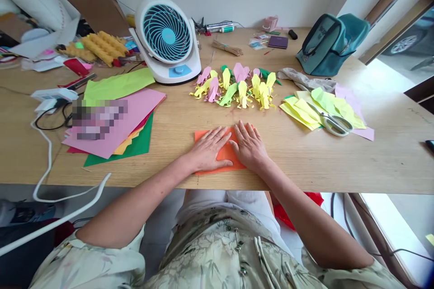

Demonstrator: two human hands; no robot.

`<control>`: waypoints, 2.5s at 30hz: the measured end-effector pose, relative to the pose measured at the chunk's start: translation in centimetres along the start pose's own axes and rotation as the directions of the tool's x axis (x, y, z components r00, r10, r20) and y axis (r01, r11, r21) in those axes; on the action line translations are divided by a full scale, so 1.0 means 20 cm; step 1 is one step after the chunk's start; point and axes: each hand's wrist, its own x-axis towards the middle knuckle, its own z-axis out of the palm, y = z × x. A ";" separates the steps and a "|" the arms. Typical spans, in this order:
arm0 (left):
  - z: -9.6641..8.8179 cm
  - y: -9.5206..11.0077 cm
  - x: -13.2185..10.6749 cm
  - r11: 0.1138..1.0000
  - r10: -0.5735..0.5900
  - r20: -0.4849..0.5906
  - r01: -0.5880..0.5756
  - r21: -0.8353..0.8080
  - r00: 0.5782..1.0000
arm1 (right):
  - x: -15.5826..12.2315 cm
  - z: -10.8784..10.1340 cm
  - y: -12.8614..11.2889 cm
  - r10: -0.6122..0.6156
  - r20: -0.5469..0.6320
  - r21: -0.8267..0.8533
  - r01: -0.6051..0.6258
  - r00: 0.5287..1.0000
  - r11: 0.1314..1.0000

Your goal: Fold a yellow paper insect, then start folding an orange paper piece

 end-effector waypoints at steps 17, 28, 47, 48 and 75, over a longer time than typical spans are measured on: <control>-0.08 0.34 0.06 0.970 -0.241 -0.059 0.241 -0.014 0.969 | -0.01 -0.01 0.01 -0.027 0.053 -0.052 0.029 0.998 0.998; 0.06 0.27 -0.04 0.920 -0.373 -0.178 0.387 0.053 0.911 | -0.01 0.00 0.00 -0.007 -0.003 -0.020 0.007 1.000 1.000; 0.04 0.16 -0.16 0.881 -0.442 -0.256 0.470 0.054 0.860 | -0.13 -0.14 0.00 0.110 -0.155 -0.026 -0.116 0.982 0.993; 0.04 0.15 -0.16 0.881 -0.444 -0.255 0.471 0.052 0.859 | -0.12 -0.14 -0.05 0.016 -0.140 -0.023 -0.019 0.990 1.000; -0.02 0.20 -0.18 0.950 -0.248 -0.306 0.292 0.108 0.919 | -0.09 -0.08 0.14 0.137 0.054 -0.039 -0.135 0.989 0.990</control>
